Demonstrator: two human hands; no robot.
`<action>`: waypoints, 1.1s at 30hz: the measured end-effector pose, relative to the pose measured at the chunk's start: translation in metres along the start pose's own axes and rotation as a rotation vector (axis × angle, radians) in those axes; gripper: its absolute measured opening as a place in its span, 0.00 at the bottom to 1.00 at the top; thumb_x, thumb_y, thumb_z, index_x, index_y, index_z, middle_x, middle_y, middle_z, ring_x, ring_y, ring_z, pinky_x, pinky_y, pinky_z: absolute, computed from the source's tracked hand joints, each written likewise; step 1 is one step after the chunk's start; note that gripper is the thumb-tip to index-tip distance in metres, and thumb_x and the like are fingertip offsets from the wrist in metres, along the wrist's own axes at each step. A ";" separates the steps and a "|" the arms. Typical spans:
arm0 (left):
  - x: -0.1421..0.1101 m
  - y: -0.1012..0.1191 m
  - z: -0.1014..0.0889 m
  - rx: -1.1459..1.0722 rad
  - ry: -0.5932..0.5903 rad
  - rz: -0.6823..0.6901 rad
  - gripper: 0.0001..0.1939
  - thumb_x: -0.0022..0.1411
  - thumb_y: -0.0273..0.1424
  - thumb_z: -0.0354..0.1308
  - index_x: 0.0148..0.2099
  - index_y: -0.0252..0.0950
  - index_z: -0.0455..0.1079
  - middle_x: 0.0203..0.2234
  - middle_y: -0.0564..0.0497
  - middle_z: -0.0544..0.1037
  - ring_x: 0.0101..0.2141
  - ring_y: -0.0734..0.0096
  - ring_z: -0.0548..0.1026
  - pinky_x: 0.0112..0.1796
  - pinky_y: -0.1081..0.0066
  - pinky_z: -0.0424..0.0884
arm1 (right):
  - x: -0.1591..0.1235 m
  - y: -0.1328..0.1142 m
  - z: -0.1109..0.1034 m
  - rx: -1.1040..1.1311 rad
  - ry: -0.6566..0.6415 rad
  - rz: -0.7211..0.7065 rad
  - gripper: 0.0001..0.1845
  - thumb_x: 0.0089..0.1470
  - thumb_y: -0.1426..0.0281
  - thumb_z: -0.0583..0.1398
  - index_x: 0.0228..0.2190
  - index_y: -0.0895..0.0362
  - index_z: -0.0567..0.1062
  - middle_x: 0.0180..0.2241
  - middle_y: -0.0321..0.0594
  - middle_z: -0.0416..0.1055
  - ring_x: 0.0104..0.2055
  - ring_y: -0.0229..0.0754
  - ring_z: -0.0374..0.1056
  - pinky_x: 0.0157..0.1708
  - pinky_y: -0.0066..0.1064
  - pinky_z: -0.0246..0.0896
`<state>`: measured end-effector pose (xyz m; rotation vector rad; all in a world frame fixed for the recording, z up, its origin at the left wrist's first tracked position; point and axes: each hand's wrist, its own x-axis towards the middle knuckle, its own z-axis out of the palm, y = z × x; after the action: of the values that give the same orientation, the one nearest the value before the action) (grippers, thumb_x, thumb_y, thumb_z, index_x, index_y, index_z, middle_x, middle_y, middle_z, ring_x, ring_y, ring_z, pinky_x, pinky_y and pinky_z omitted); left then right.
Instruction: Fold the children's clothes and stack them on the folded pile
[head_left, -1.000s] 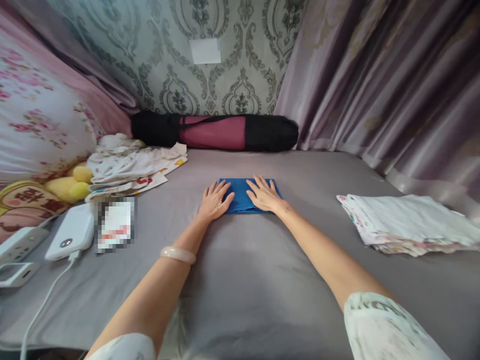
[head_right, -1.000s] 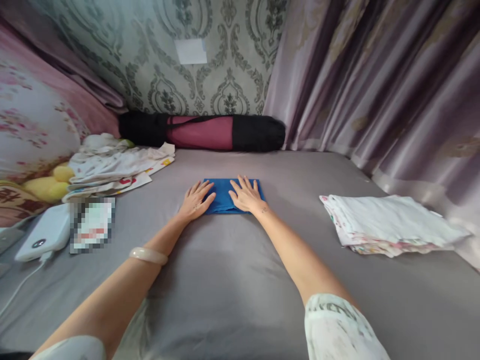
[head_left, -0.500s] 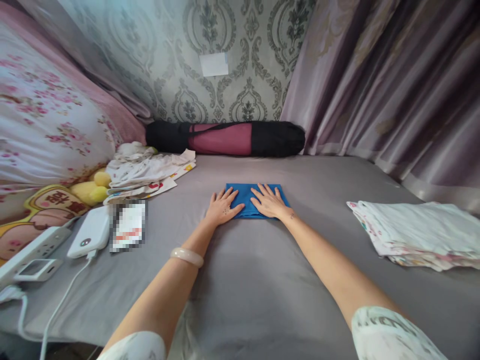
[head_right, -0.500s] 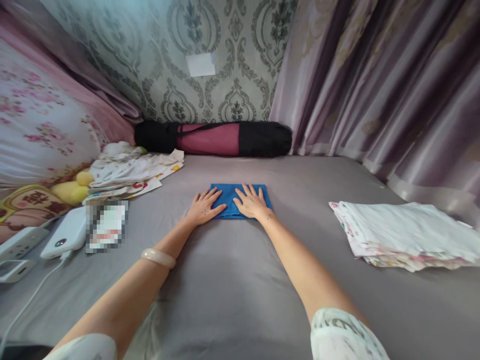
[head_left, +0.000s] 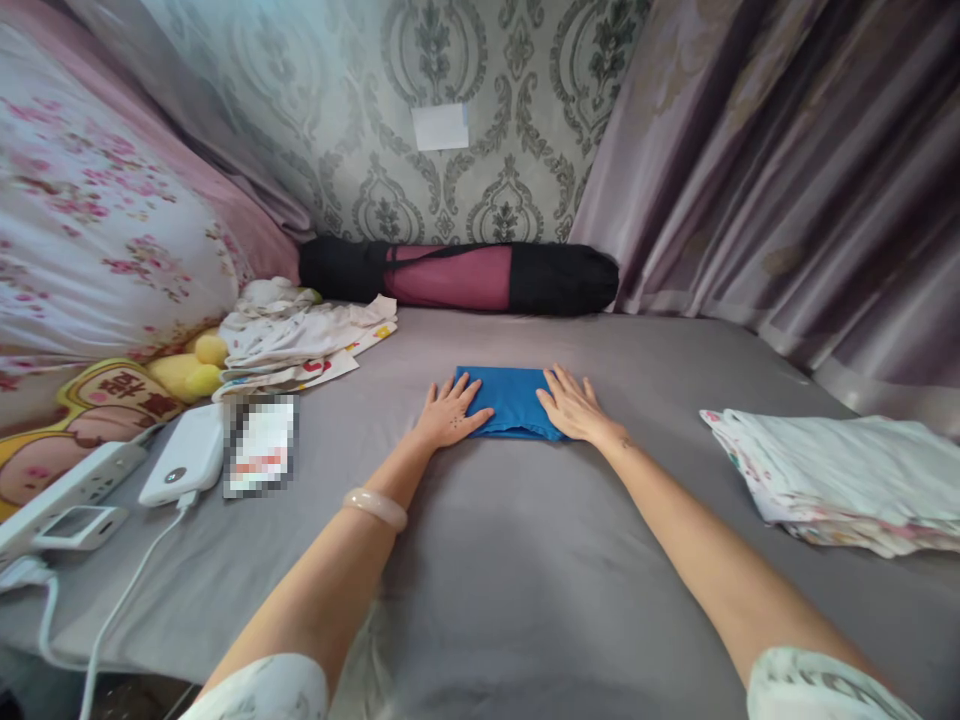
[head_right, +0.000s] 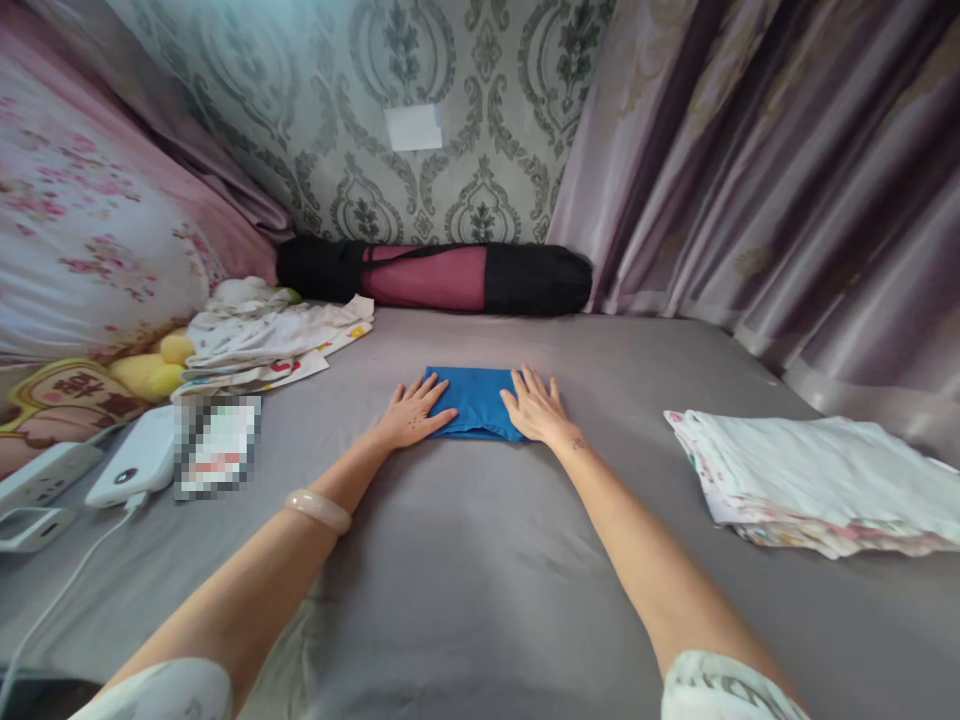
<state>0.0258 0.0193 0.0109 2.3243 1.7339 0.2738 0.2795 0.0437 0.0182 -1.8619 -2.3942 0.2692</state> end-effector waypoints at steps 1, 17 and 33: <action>0.001 -0.001 0.001 0.003 -0.001 -0.002 0.40 0.63 0.57 0.39 0.70 0.42 0.47 0.68 0.45 0.47 0.67 0.49 0.44 0.61 0.44 0.40 | 0.000 -0.001 0.002 0.009 -0.002 0.002 0.37 0.64 0.53 0.36 0.66 0.62 0.47 0.69 0.48 0.36 0.70 0.48 0.32 0.66 0.52 0.27; 0.010 -0.007 -0.018 -0.145 -0.079 -0.052 0.38 0.61 0.55 0.43 0.67 0.40 0.54 0.66 0.44 0.54 0.65 0.52 0.52 0.61 0.51 0.48 | 0.006 0.018 -0.018 0.419 0.071 0.085 0.27 0.64 0.63 0.45 0.61 0.56 0.62 0.62 0.44 0.60 0.63 0.40 0.56 0.59 0.33 0.51; 0.024 -0.018 -0.028 -0.208 0.050 -0.546 0.24 0.49 0.52 0.60 0.37 0.38 0.75 0.33 0.39 0.79 0.43 0.41 0.75 0.38 0.51 0.70 | -0.004 0.018 -0.022 0.189 0.032 0.465 0.25 0.56 0.57 0.57 0.48 0.60 0.76 0.50 0.56 0.72 0.56 0.56 0.65 0.51 0.43 0.63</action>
<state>0.0082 0.0497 0.0325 1.6365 2.1580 0.3878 0.3019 0.0457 0.0361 -2.2784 -1.8113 0.4756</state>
